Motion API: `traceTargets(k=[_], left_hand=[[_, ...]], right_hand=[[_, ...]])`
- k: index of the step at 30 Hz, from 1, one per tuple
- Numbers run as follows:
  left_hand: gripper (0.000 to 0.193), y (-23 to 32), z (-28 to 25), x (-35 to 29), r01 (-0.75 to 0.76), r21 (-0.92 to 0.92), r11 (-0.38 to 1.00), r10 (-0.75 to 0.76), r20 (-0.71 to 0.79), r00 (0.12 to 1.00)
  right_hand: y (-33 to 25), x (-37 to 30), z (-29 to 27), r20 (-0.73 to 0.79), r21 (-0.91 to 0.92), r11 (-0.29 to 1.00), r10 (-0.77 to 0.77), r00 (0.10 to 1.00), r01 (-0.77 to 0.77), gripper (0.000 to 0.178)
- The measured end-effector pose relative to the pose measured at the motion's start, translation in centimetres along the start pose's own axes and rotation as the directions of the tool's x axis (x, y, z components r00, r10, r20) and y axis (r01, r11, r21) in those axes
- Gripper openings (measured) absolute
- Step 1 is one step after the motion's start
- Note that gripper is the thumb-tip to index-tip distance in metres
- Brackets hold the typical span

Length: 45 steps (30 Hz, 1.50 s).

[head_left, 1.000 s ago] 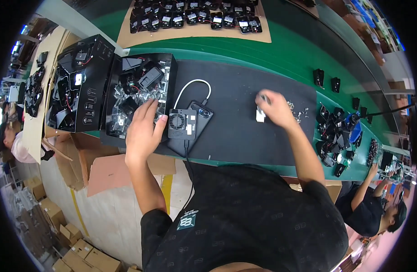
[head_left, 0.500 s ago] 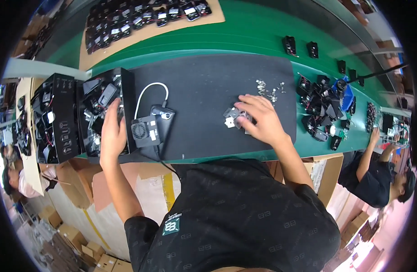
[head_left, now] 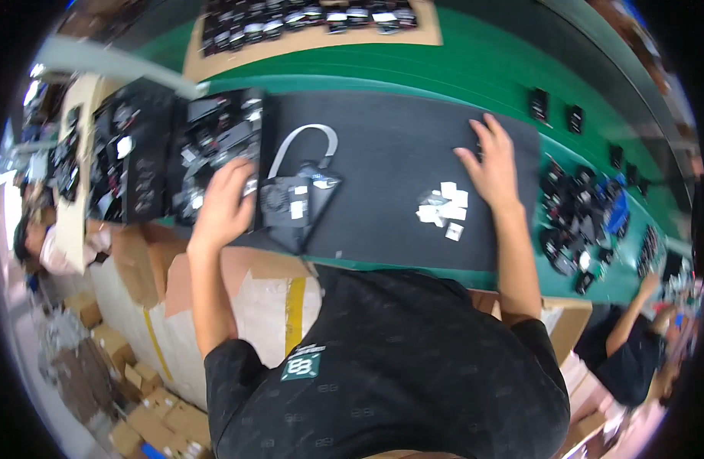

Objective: Manually assemble electronic components on a production line using an electric screwdriver.

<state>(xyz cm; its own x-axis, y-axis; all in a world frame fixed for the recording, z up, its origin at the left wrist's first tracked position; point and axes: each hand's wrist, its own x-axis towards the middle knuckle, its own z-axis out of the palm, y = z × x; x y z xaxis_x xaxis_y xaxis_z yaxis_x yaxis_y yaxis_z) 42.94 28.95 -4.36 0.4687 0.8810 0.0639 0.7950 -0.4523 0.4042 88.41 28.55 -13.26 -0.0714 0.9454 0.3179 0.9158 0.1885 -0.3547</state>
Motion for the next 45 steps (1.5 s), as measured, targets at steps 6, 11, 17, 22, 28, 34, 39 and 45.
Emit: traceTargets(k=[6, 11, 17, 22, 28, 34, 39, 45], left_hand=[[0.041, -1.3, 0.1, -0.7, 0.014, -0.123, 0.992, -0.005, 0.069, 0.998], [0.046, -0.8, -0.5, -1.8, 0.009, -0.135, 0.991, 0.004, 0.095, 0.995], [0.037, -2.9, 0.3, -3.6, -0.075, -0.087, 0.993, 0.023, -0.492, 0.870], [0.041, -3.4, 4.4, -5.2, 0.033, -0.115, 0.993, -0.116, -0.839, 0.532], [0.044, -4.5, 5.6, -4.4, -0.014, -0.032, 0.999, -0.023, -0.906, 0.422], [0.048, -4.8, 6.0, -5.3, 0.008, -0.039, 0.999, -0.040, -0.934, 0.355], [0.050, -4.9, 6.2, -4.8, -0.030, -0.037, 0.999, -0.022, -0.919, 0.394], [0.057, -4.6, 6.1, -4.5, -0.019, -0.031, 0.999, -0.022, -0.924, 0.383]], right_hand=[[-0.5, 1.2, -0.1, -0.026, 0.019, 1.000, 0.011, 1.000, -0.010, 0.040], [-3.0, 2.1, -0.4, -0.176, 0.080, 0.994, -0.054, 0.983, 0.069, 0.021], [-18.6, 8.4, -2.5, 0.011, 0.511, 0.704, -0.579, 0.815, 0.493, 0.020], [-29.8, 11.5, 4.0, 0.199, 0.537, 0.482, -0.870, 0.452, 0.692, 0.028], [-33.4, 11.6, 6.5, 0.751, 0.303, 0.687, -0.599, 0.278, 0.660, 0.053], [-34.7, 11.0, 8.6, 0.695, 0.272, 0.691, -0.622, 0.360, 0.670, 0.051], [-34.7, 11.5, 8.5, 0.743, 0.278, 0.669, -0.604, 0.287, 0.689, 0.048], [-33.3, 10.6, 8.1, 0.618, 0.456, 0.599, -0.745, 0.251, 0.658, 0.043]])
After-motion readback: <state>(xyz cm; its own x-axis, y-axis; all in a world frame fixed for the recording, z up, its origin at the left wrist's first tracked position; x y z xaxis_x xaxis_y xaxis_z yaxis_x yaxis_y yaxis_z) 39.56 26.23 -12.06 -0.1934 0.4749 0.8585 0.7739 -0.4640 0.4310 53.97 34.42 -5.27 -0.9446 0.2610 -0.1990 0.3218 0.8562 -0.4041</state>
